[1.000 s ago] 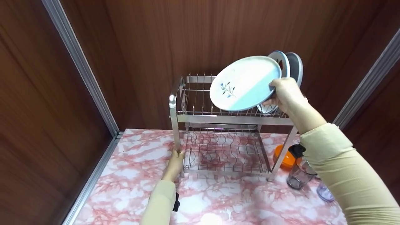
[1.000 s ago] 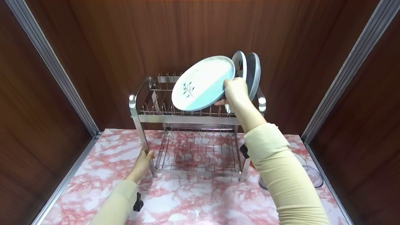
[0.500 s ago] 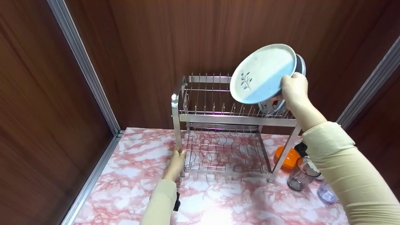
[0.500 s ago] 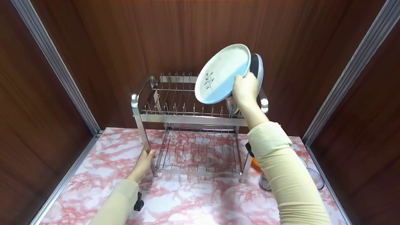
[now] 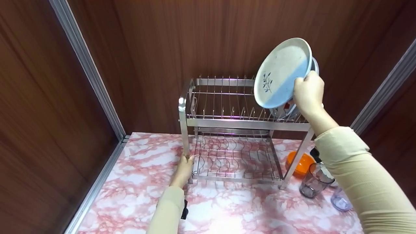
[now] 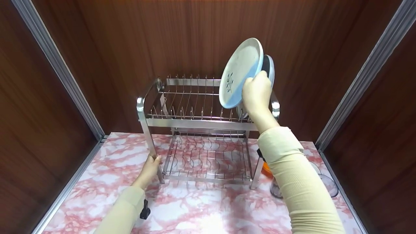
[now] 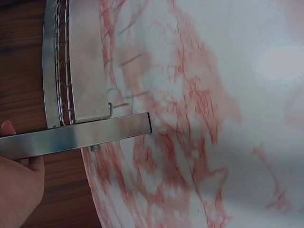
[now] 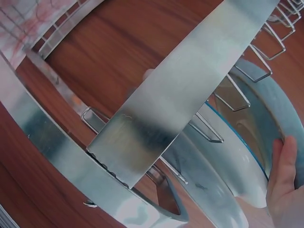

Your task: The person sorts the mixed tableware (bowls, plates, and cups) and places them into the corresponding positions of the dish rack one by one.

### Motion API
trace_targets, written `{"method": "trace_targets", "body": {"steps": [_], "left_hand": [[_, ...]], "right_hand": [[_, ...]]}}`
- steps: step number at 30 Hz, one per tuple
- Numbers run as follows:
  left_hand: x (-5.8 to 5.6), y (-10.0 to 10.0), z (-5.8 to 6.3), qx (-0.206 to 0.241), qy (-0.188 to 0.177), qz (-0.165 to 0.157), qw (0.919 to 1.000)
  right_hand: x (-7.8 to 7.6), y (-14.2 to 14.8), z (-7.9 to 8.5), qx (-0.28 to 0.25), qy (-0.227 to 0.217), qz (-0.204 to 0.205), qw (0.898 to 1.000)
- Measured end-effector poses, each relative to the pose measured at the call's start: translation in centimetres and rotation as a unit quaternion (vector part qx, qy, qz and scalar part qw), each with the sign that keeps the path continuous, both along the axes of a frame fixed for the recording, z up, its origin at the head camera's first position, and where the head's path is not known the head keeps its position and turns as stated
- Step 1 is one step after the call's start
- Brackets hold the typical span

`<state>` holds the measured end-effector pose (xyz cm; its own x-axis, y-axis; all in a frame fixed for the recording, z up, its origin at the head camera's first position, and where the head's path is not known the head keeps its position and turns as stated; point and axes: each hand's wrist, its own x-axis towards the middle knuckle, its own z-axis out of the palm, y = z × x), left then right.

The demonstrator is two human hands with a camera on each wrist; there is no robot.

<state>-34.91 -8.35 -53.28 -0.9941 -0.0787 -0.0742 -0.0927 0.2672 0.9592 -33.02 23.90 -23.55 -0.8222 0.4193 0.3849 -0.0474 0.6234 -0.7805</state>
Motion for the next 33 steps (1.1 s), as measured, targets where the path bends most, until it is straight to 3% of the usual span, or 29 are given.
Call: {"method": "trace_targets", "body": {"steps": [10,26,33], "left_hand": [[0.2,0.0,0.2,0.010,0.019,-0.004,0.9998],[0.2,0.2,0.0,0.021,0.013,-0.001,0.9997],[0.1,0.2,-0.1,0.018,0.014,0.003,0.9997]], "right_hand": [[-0.3,-0.2,-0.5,0.100,0.030,-0.054,0.993],[-0.5,-1.4,-2.2,0.201,0.011,-0.060,0.978],[-0.5,-1.7,-2.5,0.203,0.018,-0.061,0.977]]}}
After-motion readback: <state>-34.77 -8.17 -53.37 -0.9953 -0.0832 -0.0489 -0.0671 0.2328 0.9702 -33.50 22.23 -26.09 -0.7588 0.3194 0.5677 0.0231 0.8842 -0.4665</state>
